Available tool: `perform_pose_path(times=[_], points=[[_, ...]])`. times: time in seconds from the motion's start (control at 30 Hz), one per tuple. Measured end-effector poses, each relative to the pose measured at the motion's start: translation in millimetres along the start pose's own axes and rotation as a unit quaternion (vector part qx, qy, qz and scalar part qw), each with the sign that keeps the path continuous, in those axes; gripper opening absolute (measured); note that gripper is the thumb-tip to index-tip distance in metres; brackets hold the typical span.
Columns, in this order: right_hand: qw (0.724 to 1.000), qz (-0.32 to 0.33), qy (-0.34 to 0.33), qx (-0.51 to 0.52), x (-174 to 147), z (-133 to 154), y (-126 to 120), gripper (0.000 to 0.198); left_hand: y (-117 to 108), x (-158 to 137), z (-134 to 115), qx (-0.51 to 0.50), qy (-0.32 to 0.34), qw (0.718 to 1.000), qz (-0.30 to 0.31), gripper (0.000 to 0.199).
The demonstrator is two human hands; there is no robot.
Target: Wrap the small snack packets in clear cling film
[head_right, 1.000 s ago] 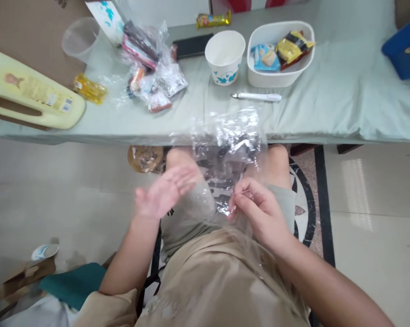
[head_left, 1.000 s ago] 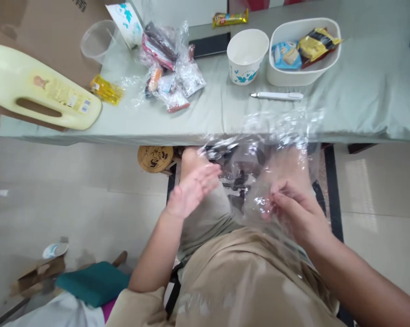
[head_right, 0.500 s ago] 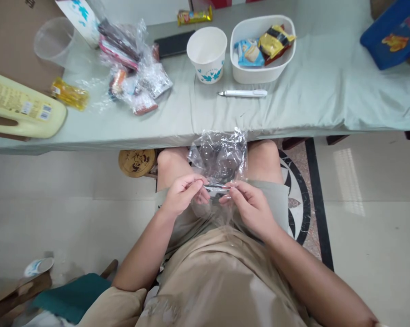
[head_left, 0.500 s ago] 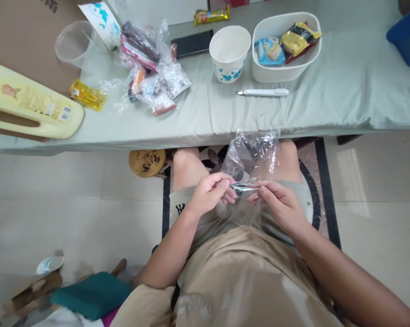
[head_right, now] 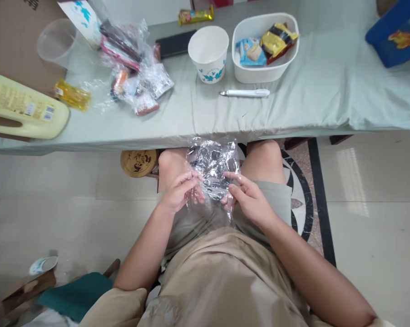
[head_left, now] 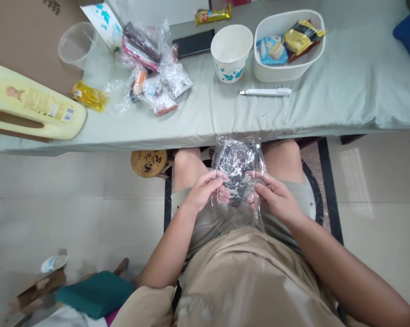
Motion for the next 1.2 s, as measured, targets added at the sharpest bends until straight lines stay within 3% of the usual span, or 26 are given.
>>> perform_pose_path(times=[0.23, 0.4, 0.57, 0.67, 0.73, 0.8, 0.9, 1.03, 1.2], points=[[0.999, -0.008, -0.023, -0.031, -0.2, -3.6, -4.8, 0.057, -7.6, 5.1, 0.5, -0.125, 0.034, 0.991, -0.045, 0.059], [0.997, -0.008, -0.038, -0.074, 1.7, -4.6, -2.0, 0.053, -2.6, 9.6, 17.7, -0.193, -0.048, 0.974, -0.105, 0.056], [0.994, -0.033, -0.044, -0.093, 3.7, -5.7, -4.5, 0.055, -5.5, 12.3, 25.6, -0.209, -0.100, 0.961, -0.154, 0.038], [0.994, -0.040, -0.041, -0.091, 4.3, -6.7, -7.0, 0.058, 0.5, 14.8, 34.0, -0.248, -0.189, 0.946, -0.082, 0.019], [0.994, -0.038, -0.042, -0.093, 4.5, -7.1, -7.8, 0.059, 8.5, 14.7, 45.6, -0.260, -0.272, 0.927, -0.006, 0.043], [0.995, -0.032, -0.038, -0.086, 4.5, -8.9, -8.0, 0.060, 14.4, 15.2, 57.6, -0.259, -0.311, 0.913, 0.051, 0.058], [0.998, -0.037, -0.017, -0.051, 4.4, -14.7, -9.7, 0.062, 18.0, 20.0, 69.4, -0.260, -0.265, 0.924, 0.086, 0.047], [0.998, -0.051, 0.019, 0.014, 7.6, -26.7, -12.6, 0.064, 9.2, 26.1, 69.0, -0.163, -0.153, 0.974, 0.018, 0.020], [0.998, -0.054, 0.033, 0.027, 13.7, -27.6, -13.1, 0.071, 3.7, 23.4, 34.2, -0.008, -0.051, 0.998, -0.030, 0.040]])
Point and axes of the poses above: each hand's wrist, its own x-axis towards the middle knuckle, its own y-axis out of the palm, z = x × y, the point moved 6 cm from there along x, towards the middle knuckle, and after that the axes turned 1 degree about -x, right-handed, at the moved point
